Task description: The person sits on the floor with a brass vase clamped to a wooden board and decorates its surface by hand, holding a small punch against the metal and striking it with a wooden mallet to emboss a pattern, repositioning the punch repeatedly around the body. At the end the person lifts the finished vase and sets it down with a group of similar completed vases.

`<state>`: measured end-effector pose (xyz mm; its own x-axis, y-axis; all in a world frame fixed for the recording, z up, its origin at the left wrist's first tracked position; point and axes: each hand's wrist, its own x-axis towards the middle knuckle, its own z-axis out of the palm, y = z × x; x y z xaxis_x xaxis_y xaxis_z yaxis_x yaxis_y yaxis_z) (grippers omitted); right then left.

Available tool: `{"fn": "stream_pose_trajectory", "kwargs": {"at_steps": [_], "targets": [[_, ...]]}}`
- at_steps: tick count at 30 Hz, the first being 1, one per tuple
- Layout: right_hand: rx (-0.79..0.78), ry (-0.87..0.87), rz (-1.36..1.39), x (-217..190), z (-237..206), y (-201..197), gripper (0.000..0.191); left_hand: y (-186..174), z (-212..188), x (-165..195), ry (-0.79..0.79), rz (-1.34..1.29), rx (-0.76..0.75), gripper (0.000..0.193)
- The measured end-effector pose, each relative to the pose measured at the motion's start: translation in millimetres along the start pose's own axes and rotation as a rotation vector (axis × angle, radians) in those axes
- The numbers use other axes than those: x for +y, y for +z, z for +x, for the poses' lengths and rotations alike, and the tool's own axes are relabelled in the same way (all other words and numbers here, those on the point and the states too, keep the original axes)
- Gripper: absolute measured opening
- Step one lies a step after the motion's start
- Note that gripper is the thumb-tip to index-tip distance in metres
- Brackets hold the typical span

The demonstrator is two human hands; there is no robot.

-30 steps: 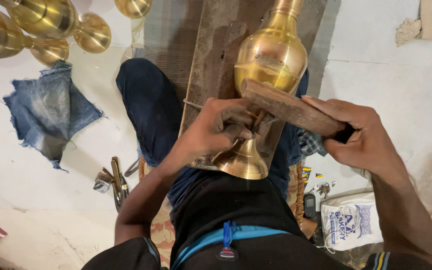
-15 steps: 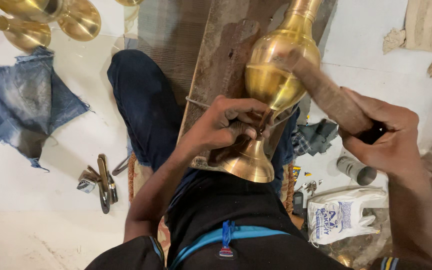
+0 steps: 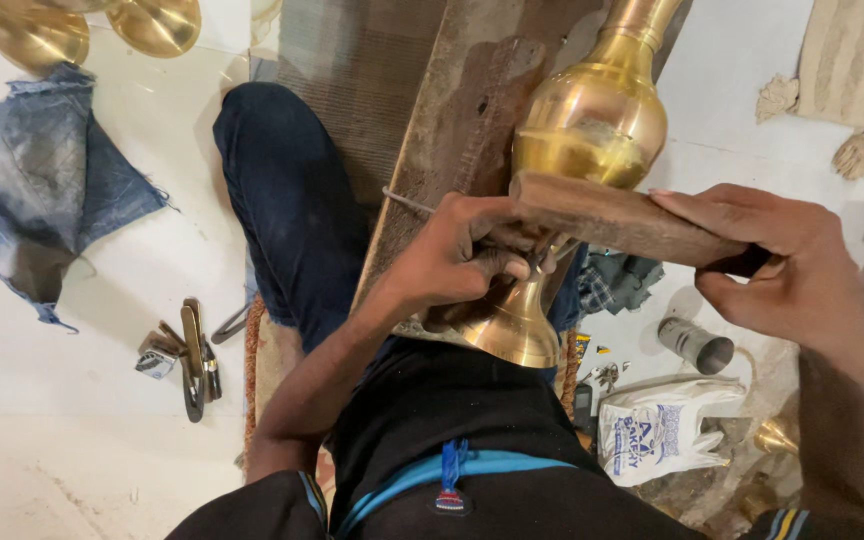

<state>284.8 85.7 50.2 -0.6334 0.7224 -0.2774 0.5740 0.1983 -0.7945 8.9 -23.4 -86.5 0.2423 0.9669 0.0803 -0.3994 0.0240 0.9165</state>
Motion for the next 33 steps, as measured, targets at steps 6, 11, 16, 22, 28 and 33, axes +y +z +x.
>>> {"fn": "stream_pose_trajectory", "kwargs": {"at_steps": [6,11,16,22,28,33], "targets": [[-0.035,0.022,0.024,-4,8,11,0.079,-2,-1,-7,-0.002,-0.061,0.004,0.049],[0.039,0.066,0.110,-15,-17,68,0.044,15,-19,-17,-0.020,-0.284,0.334,0.045],[0.099,-0.306,-0.666,-45,-58,123,0.047,40,-33,-31,0.074,-0.174,0.638,0.040],[0.528,-0.500,-0.965,-6,-85,171,0.031,51,-35,-22,0.152,-0.409,0.529,0.039],[0.766,-0.459,-0.262,73,-85,206,0.034,83,-37,17,0.209,-0.556,0.342,0.041],[0.658,-0.423,-0.137,105,-100,206,0.049,90,-19,29,0.040,-0.491,0.232,0.027]]}}
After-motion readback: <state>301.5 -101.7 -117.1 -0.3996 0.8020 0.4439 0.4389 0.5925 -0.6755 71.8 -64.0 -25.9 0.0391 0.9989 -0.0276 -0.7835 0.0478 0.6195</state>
